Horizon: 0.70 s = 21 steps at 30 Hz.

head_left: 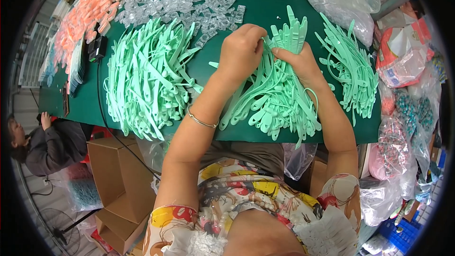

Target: The person is sorting and assembling green plastic components, likely for footwear or accessories, in a factory setting.

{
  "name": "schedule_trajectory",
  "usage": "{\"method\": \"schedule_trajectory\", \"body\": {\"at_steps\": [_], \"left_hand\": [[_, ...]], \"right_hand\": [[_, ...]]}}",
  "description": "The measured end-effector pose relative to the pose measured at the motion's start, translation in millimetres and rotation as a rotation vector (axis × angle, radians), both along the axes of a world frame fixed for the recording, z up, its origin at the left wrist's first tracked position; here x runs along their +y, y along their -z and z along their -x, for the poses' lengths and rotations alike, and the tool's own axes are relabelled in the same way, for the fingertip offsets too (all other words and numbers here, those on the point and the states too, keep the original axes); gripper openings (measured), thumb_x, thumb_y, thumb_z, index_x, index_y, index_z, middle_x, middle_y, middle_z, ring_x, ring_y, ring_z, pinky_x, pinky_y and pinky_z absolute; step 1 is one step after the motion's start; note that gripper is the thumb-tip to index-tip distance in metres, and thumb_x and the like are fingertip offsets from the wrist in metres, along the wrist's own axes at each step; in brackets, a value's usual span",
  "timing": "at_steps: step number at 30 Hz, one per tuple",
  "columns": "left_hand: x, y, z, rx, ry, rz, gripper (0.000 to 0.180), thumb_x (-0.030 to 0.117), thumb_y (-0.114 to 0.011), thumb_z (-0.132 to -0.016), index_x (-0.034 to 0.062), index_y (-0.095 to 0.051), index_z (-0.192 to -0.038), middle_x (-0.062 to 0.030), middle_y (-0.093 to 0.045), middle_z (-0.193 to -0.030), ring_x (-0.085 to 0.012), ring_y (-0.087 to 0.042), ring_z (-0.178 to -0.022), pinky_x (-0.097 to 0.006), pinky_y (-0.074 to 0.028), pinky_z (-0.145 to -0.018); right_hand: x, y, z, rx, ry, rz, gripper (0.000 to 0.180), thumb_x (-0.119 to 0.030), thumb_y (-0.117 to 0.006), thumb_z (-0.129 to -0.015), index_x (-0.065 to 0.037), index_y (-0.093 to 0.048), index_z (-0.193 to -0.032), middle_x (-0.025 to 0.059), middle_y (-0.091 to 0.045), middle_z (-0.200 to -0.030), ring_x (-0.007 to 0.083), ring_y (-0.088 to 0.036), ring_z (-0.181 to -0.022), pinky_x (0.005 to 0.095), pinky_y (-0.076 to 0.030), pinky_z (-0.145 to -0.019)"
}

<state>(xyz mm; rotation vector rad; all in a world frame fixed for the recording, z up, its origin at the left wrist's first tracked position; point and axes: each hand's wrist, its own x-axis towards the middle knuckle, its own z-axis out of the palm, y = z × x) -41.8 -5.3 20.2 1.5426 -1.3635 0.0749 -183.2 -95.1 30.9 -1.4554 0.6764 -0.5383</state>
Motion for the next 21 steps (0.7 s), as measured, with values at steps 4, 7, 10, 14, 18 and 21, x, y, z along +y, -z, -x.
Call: {"method": "schedule_trajectory", "body": {"at_steps": [4,7,10,14,18,21], "left_hand": [[-0.4,1.6,6.3,-0.057,0.013,0.055,0.021,-0.007,-0.063,-0.070,0.0019,-0.061,-0.088,-0.0092,-0.062,-0.081,-0.0183,-0.063,-0.069,-0.028,-0.052,-0.061],[-2.3,5.8,0.7,0.198,0.033,0.058,0.020,-0.006,-0.064,-0.070,0.0012,-0.062,-0.089,-0.0097,-0.063,-0.081,-0.0189,-0.064,-0.068,-0.028,-0.052,-0.062],[-1.4,5.1,-1.7,0.365,0.028,0.045,0.019,-0.005,-0.064,-0.070,0.0000,-0.062,-0.089,-0.0111,-0.064,-0.081,-0.0199,-0.064,-0.068,-0.029,-0.052,-0.063],[-2.6,5.2,0.9,0.415,0.035,0.024,0.019,-0.004,-0.064,-0.071,-0.0001,-0.062,-0.090,-0.0111,-0.064,-0.082,-0.0192,-0.065,-0.069,-0.028,-0.052,-0.063],[-1.3,4.1,0.9,0.328,0.014,-0.033,0.021,-0.004,-0.065,-0.073,-0.0005,-0.063,-0.094,-0.0074,-0.066,-0.085,-0.0130,-0.065,-0.074,-0.025,-0.053,-0.068],[-0.7,2.7,2.9,0.159,0.028,-0.026,0.022,-0.005,-0.064,-0.073,-0.0003,-0.063,-0.094,-0.0077,-0.066,-0.086,-0.0135,-0.065,-0.074,-0.026,-0.053,-0.067]], "right_hand": [[-3.1,3.5,3.8,0.017,-0.012,-0.017,0.025,-0.013,-0.068,-0.074,0.001,-0.062,-0.093,0.0063,-0.063,-0.083,0.0134,-0.059,-0.076,0.0268,-0.045,-0.071],[-2.2,1.1,4.2,0.029,-0.013,-0.016,0.025,-0.014,-0.068,-0.074,0.001,-0.062,-0.093,0.0064,-0.063,-0.082,0.0136,-0.059,-0.076,0.0267,-0.045,-0.070],[-3.9,1.8,4.4,0.046,-0.039,-0.007,0.027,-0.015,-0.068,-0.074,0.001,-0.062,-0.094,0.0064,-0.063,-0.084,0.0139,-0.059,-0.076,0.0272,-0.045,-0.071],[-3.8,1.7,3.6,0.038,-0.034,-0.018,0.029,-0.016,-0.068,-0.073,0.001,-0.061,-0.096,0.0063,-0.063,-0.086,0.0138,-0.059,-0.077,0.0277,-0.045,-0.072],[-4.8,3.1,4.2,0.045,-0.039,-0.012,0.030,-0.015,-0.068,-0.073,0.000,-0.061,-0.098,0.0061,-0.063,-0.088,0.0137,-0.059,-0.078,0.0278,-0.045,-0.073],[-4.5,4.5,3.8,0.039,-0.034,-0.012,0.031,-0.015,-0.067,-0.073,0.000,-0.061,-0.099,0.0060,-0.063,-0.088,0.0136,-0.059,-0.079,0.0275,-0.045,-0.073]]}}
